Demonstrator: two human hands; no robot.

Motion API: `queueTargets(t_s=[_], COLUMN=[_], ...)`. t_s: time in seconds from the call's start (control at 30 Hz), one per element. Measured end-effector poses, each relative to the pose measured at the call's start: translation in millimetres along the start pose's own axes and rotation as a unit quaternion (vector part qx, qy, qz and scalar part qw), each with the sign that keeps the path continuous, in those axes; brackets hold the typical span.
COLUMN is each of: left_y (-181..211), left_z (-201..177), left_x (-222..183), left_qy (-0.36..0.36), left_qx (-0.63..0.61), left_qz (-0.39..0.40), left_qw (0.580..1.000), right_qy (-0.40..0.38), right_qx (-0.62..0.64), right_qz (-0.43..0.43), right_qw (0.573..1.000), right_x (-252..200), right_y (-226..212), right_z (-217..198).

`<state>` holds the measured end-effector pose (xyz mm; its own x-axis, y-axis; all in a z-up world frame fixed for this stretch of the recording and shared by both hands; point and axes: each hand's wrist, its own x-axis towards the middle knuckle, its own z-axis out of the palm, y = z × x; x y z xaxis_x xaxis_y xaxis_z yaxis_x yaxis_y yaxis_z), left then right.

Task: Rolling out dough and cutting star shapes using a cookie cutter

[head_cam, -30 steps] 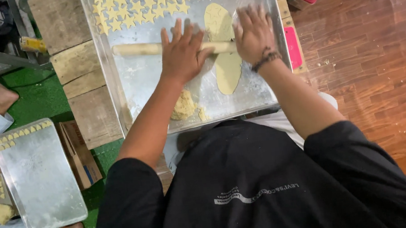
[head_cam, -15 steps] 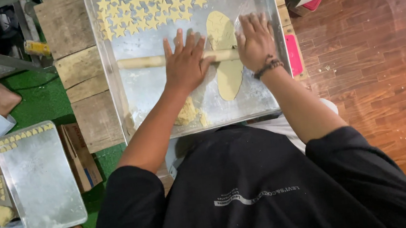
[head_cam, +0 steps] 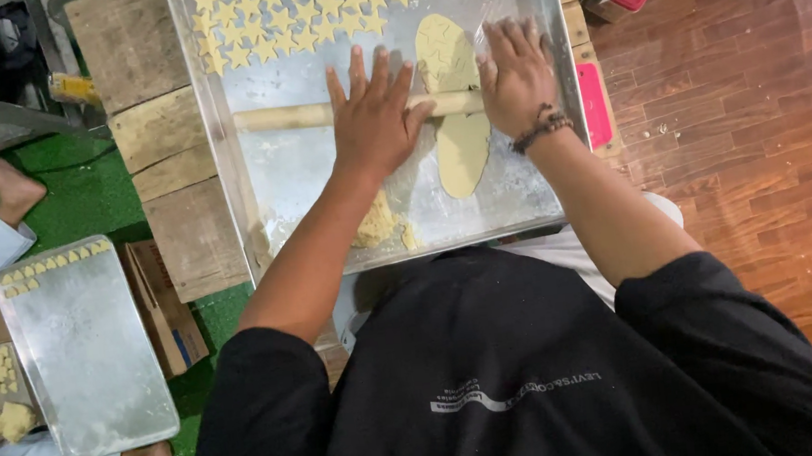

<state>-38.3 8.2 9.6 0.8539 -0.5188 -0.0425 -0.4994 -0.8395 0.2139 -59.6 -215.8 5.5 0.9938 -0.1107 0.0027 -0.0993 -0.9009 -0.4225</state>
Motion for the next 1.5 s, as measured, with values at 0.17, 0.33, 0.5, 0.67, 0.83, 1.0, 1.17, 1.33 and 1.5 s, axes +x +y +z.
queueTargets(t_s=[0.17, 0.33, 0.5, 0.67, 0.83, 1.0, 1.17, 1.33, 1.5], left_y=[-5, -16, -2, -4, -7, -1, -4, -12, -7], left_z=[4, 31, 12, 13, 14, 13, 17, 27, 10], left_x=[15, 35, 1, 18, 36, 3, 16, 39, 17], left_qy=[0.030, 0.136, 0.079, 0.060, 0.043, 0.066, 0.099, 0.078, 0.049], left_qx=[-0.013, 0.019, -0.010, 0.009, 0.015, 0.013, 0.010, -0.006, 0.009], left_qz=[0.004, 0.010, 0.020, 0.013, -0.033, 0.010, 0.016, -0.026, 0.005], left_qw=[0.999, 0.990, 0.997, 0.998, 0.998, 0.998, 0.995, 0.997, 0.999], right_qy=[0.016, -0.036, 0.015, 0.014, -0.028, 0.005, -0.025, -0.059, -0.058], right_qx=[-0.009, 0.016, 0.004, 0.008, 0.032, 0.011, -0.001, 0.033, 0.017], right_qz=[-0.008, 0.050, -0.009, -0.005, 0.054, -0.004, 0.035, 0.078, 0.078], right_qw=[1.000, 0.998, 1.000, 1.000, 0.998, 1.000, 0.999, 0.995, 0.995], right_x=[15, 32, 5, 14, 31, 5, 15, 32, 6], right_y=[-5, -14, 5, -6, -14, 4, -6, -19, -22], right_z=[-9, -22, 6, -11, -19, 5, -10, -27, -23])
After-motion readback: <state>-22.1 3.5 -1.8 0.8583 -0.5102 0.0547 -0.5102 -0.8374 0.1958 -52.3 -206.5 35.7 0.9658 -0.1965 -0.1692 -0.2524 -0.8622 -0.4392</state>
